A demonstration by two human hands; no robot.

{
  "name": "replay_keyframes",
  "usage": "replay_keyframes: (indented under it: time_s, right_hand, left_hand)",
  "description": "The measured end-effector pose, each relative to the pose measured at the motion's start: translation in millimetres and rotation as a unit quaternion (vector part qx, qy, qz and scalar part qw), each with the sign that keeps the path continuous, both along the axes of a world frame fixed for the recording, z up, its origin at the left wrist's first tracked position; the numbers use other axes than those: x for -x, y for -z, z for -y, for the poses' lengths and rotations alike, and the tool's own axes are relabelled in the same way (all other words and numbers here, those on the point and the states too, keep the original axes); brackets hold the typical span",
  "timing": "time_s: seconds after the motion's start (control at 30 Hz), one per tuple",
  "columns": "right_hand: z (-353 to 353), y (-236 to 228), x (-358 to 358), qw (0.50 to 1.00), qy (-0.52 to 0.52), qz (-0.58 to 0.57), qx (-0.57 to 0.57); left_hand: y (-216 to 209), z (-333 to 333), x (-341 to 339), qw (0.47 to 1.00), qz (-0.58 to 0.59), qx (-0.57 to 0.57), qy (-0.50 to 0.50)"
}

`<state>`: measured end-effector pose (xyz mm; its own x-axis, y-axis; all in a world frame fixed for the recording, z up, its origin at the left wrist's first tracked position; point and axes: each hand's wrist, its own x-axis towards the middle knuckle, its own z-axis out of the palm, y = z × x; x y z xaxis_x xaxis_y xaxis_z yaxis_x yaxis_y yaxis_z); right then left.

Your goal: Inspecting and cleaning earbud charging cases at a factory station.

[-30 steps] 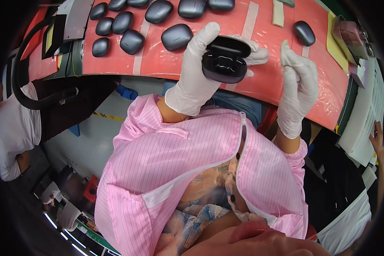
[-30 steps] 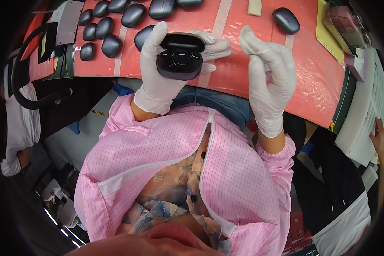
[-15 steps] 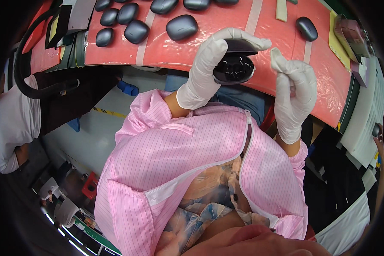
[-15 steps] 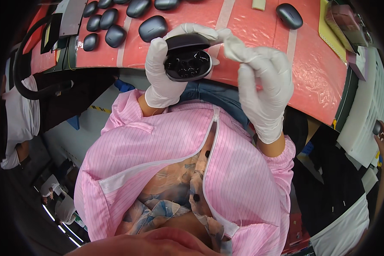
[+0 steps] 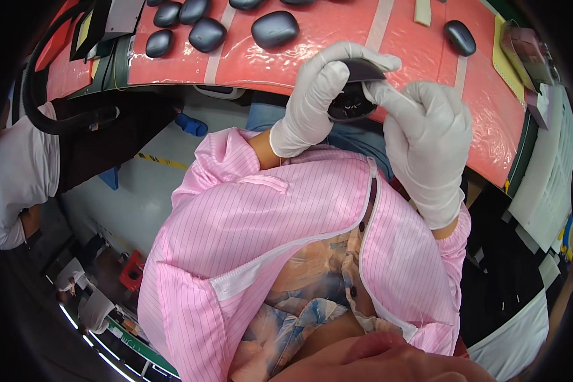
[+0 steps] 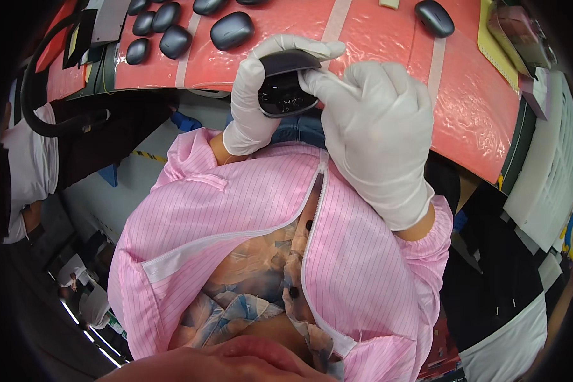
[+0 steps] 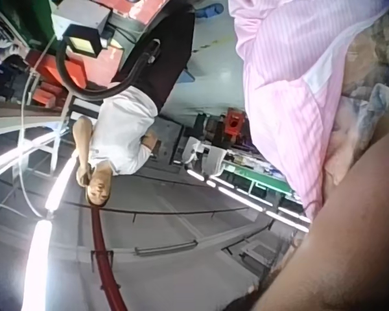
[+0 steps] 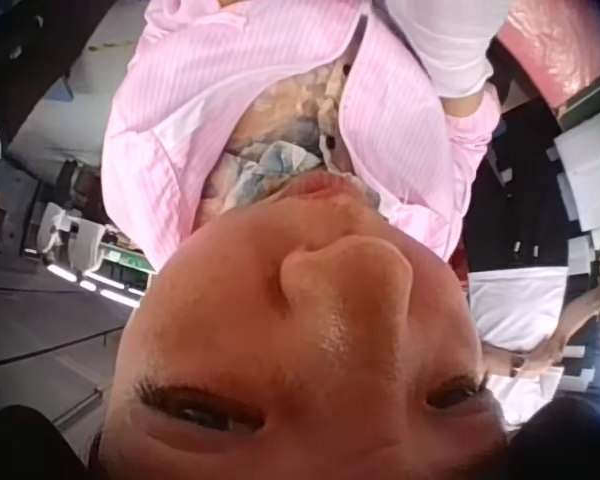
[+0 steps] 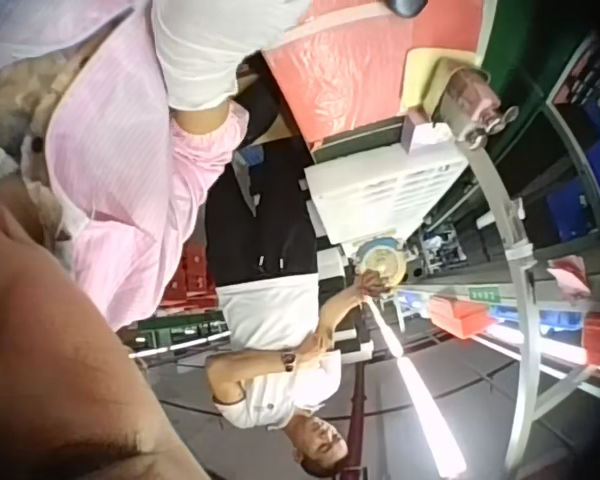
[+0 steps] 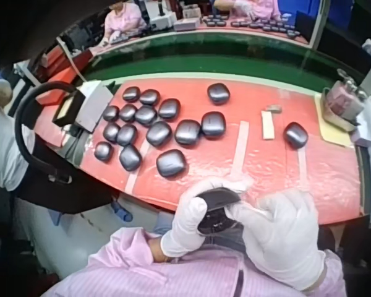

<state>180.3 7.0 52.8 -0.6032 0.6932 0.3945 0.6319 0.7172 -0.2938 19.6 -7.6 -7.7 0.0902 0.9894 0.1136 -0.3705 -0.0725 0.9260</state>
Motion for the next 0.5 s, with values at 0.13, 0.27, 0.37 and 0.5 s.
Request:
replay_keyframes:
  time_s: [0.13, 0.27, 0.37, 0.5]
  right_hand:
    - [-1, 10, -17, 0.993, 0.048, -0.103, 0.023]
    - [3, 25, -25, 0.949, 0.071, -0.264, 0.157]
    - [6, 29, -20, 0.919, 0.077, -0.334, 0.195]
    - [3, 16, 2, 0.965, -0.027, -0.252, 0.066]
  left_hand:
    - [-1, -1, -1, 1.000, 0.002, -0.014, 0.003]
    - [-5, -4, -1, 1.000, 0.021, -0.011, -0.005]
    - [-7, -3, -1, 1.000, 0.028, 0.010, 0.006]
    - [-6, -3, -6, 0.999, 0.029, 0.016, -0.017]
